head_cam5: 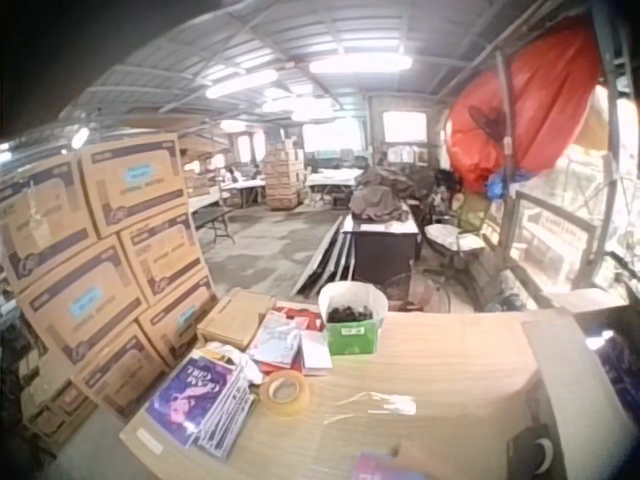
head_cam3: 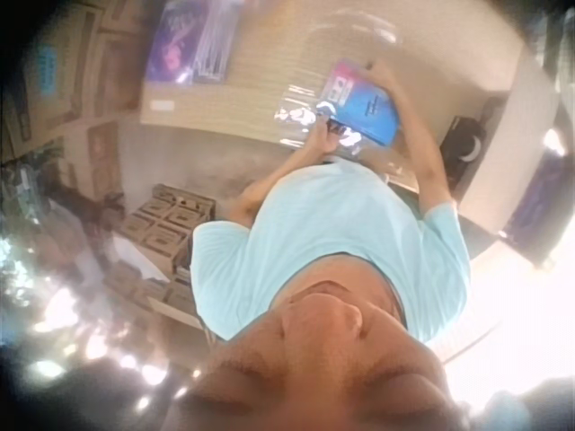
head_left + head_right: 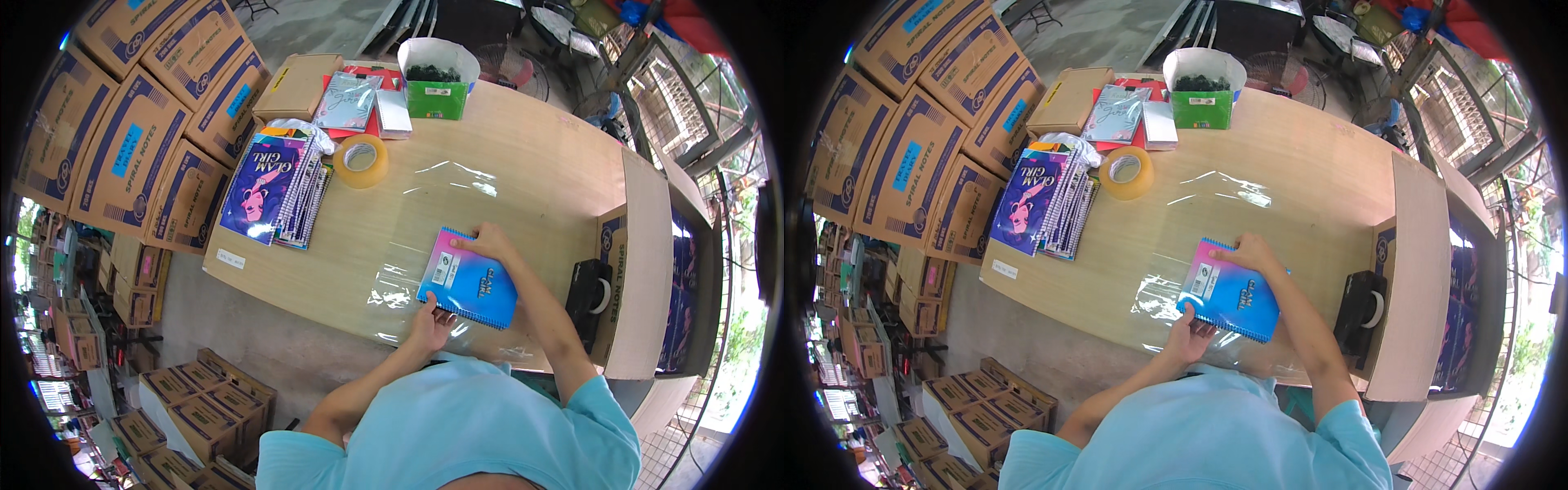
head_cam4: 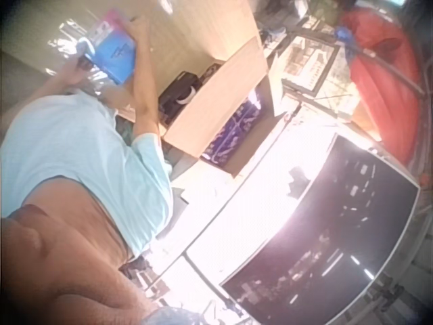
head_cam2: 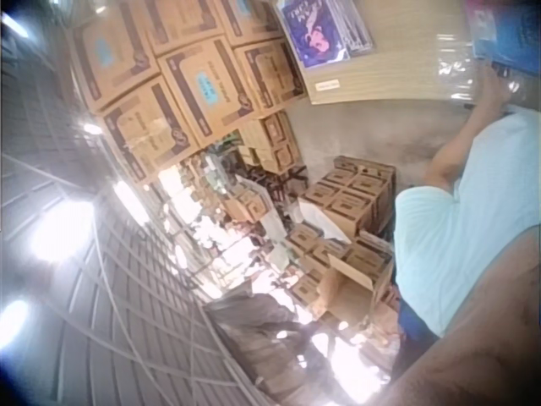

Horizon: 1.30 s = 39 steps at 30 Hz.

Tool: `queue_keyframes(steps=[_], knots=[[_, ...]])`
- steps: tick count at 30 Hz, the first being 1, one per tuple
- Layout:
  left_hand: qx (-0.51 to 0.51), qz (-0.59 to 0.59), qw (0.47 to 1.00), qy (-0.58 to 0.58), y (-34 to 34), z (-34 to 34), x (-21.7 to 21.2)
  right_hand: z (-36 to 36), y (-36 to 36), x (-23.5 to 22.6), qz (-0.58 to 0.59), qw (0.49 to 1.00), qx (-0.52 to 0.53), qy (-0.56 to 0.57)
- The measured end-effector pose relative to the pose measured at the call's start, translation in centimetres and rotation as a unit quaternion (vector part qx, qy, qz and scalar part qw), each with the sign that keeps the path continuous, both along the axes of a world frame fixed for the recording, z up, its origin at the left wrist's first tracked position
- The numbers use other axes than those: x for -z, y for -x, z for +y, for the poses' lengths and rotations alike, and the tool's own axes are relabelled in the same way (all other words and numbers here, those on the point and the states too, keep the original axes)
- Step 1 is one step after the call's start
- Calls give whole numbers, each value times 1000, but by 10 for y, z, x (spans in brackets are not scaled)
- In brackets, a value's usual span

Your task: The person wraps spiral notebooks in clear plastic film on a wooden table. They place a notebook on the film, fold the film over, and smooth it down. The person repeats this process for multiple notebooks, placing the wrapped items into a cardboard box.

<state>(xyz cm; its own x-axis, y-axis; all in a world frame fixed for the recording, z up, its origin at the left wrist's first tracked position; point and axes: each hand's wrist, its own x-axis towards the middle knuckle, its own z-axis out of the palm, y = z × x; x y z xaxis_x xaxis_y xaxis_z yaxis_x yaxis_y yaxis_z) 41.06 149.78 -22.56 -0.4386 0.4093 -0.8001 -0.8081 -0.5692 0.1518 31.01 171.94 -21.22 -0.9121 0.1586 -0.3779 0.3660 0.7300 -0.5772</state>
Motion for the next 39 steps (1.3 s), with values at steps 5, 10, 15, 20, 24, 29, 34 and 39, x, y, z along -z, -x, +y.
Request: queue_keyframes(steps=[5, 10, 15, 20, 24, 29, 34, 39], knots=[[11, 13, 999, -28, 5, -6, 46, -7, 2, -7, -22, 997, -14, -74], [248, 66, 963, 84, 1, -36, 29, -16, -13, -2, 64, 979, 17, -195], [488, 726, 327, 358, 3, -106, 6, -26, -63, -62, 195, 976, 75, -54], [459, 744, 350, 336, 10, -96, -13, -82, -164, -83, 211, 974, -40, 76], [407, 753, 339, 390, 19, -74, -39, -134, -198, -71, 264, 957, -56, -104], [401, 759, 337, 386, 23, -64, -46, -126, -219, -4, 225, 946, -46, -228], [363, 805, 215, 418, 23, -72, -36, -147, -229, -21, 270, 946, -21, -177], [319, 819, 236, 414, 46, -63, -83, -122, -235, -2, 257, 926, 17, -277]])
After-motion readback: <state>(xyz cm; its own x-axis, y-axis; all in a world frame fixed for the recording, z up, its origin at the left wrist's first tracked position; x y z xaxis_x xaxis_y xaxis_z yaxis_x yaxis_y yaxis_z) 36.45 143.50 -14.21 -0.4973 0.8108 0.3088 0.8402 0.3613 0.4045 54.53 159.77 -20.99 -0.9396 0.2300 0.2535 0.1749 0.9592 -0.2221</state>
